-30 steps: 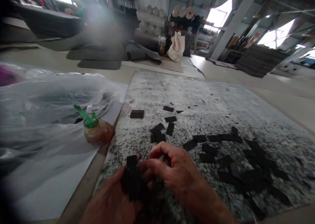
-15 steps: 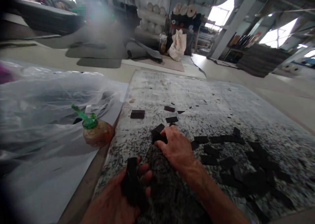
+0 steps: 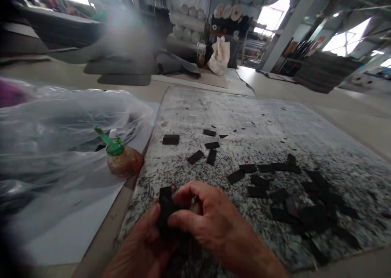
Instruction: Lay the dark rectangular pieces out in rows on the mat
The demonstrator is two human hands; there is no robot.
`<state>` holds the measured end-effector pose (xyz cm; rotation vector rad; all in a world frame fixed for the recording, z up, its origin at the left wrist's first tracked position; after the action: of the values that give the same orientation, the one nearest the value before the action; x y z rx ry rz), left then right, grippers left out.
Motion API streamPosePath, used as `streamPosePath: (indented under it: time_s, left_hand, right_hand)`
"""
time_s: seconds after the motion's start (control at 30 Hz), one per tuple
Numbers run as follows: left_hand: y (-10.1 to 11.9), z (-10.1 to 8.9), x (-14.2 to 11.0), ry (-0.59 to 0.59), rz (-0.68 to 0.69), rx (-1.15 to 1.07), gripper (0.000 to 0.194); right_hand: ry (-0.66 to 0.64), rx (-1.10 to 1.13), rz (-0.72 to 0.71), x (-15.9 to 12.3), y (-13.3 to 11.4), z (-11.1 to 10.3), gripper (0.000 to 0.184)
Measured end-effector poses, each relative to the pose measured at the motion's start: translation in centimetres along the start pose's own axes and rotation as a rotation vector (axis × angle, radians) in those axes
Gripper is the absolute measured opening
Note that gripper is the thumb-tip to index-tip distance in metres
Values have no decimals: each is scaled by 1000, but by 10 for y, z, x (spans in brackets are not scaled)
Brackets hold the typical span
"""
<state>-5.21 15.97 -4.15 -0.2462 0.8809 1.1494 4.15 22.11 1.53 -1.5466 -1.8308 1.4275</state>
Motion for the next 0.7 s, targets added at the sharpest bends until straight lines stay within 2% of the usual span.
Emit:
streamPosePath:
  time_s: [0.13, 0.2, 0.27, 0.37, 0.57, 0.7]
  left_hand:
    - [5, -9, 0, 130, 65, 32, 40]
    - [7, -8, 1, 145, 74, 59, 45]
    - [8, -5, 2, 144, 59, 74, 52]
    - [7, -5, 3, 157, 28, 96, 59]
    - [2, -6, 4, 117, -2, 98, 53]
    - [0, -3, 3, 84, -35, 91, 53]
  right_hand:
    - [364, -440, -64, 21, 0, -57, 12]
    - [458, -658, -14, 39, 8, -78, 13]
    - [480, -751, 68, 56, 21, -89, 20]
    - [488, -804, 156, 70, 31, -94, 32]
    - [442, -823, 225, 72, 33, -93, 29]
    - [437, -858, 258, 73, 31, -94, 39]
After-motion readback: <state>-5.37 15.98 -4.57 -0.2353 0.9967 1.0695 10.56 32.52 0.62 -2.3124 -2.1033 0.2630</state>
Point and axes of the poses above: each hand's wrist, its own x-axis towards the middle knuckle, its own z-axis out of the palm, y = z × x, the point moved 9 cm from there along x, towards the middle knuckle, and after that the axes turned 1 degree about -x, right-handed, at the moved point
